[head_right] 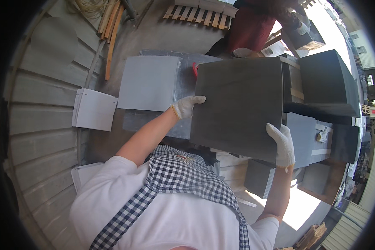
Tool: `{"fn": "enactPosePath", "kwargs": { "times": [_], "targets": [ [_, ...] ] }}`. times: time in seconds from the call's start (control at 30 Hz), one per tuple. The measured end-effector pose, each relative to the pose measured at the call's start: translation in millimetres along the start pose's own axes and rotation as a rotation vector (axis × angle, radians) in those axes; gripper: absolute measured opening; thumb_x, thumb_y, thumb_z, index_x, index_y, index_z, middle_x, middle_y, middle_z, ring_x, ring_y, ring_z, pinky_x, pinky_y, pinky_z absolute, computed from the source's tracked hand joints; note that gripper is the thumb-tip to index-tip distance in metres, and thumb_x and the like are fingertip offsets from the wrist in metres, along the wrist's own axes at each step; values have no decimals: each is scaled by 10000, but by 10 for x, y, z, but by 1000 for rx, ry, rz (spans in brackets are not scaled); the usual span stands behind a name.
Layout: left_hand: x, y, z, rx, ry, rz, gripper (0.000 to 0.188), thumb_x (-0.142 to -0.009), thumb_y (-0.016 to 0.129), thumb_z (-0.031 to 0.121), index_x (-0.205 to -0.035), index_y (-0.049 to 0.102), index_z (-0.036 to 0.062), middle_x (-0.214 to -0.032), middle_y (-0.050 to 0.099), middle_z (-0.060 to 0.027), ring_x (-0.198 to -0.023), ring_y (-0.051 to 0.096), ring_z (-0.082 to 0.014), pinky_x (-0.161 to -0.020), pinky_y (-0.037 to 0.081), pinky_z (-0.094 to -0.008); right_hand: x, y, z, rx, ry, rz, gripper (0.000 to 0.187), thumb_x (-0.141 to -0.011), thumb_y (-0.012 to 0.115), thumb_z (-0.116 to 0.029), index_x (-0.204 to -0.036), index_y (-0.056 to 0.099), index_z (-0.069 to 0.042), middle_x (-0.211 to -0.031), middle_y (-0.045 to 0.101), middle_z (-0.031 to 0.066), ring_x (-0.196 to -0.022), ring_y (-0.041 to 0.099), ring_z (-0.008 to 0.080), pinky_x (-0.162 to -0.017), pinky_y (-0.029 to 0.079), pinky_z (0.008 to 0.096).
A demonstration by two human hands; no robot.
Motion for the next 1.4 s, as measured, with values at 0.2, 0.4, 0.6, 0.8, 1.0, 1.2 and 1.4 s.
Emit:
{"fn": "enactPosePath", "kwargs": {
  "times": [0.2,0.4,0.6,0.8,1.0,1.2,1.4],
  "targets": [
    [149,-561,-18,-91,137,177,694,-946,674,329,-1442,398,-70,-1415,524,-202,-1313,515,-291,-1117,401,-429,-87,859,327,415,-128,41,307,-919,689,-240,-1019,713,49,-833,682,19,-758,569,69,-677,473,254],
    [468,-1009,35,-685,191,588,769,-971,577,435,-1488,328,-76,-1432,503,-268,-1313,522,-359,-1101,411,-409,-345,1255,975,354,-83,76,300,-918,697,-237,-1019,721,44,-831,682,7,-769,540,67,-699,461,278],
    [505,-891,-88,-1177,165,661,806,-973,486,499,-1533,273,-39,-1446,467,-327,-1359,459,-430,-1121,369,-413,-315,1557,1086,345,-103,138,296,-928,704,-230,-1025,719,49,-819,680,5,-763,533,66,-700,462,272],
    [526,-733,-170,-1224,178,559,782,-986,463,494,-1538,262,-24,-1426,478,-342,-1347,463,-448,-1115,372,-417,-257,1642,1067,468,-172,192,310,-947,670,-261,-1023,704,38,-797,709,98,-707,604,127,-681,486,309],
    [551,-797,-81,-1244,31,486,783,-992,463,504,-1537,267,-23,-1433,478,-333,-1355,464,-434,-1129,358,-403,-230,1781,879,755,-188,216,373,-934,625,-367,-1000,701,-8,-819,698,222,-805,690,395,-684,524,430],
    [595,-841,-58,-1350,-3,339,599,-1005,472,435,-1336,563,-57,-1376,569,-260,-1309,518,-373,-1093,383,-413,-249,1717,921,775,-227,297,392,-918,606,-419,-981,707,-45,-801,691,237,-791,681,420,-700,530,487],
    [693,-657,-35,-1285,-110,342,547,-1017,498,404,-1317,579,-47,-1228,669,-177,-1114,627,-270,-948,485,-368,-306,1644,1100,886,-139,318,449,-909,609,-461,-1010,713,-35,-820,697,229,-791,687,405,-718,535,478]
  ]
}}
Point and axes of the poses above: each hand's wrist, its own x-axis away from the middle knuckle, its own y-axis out of the palm, z = x × y, the point moved 7 cm from there along -x, towards the middle knuckle
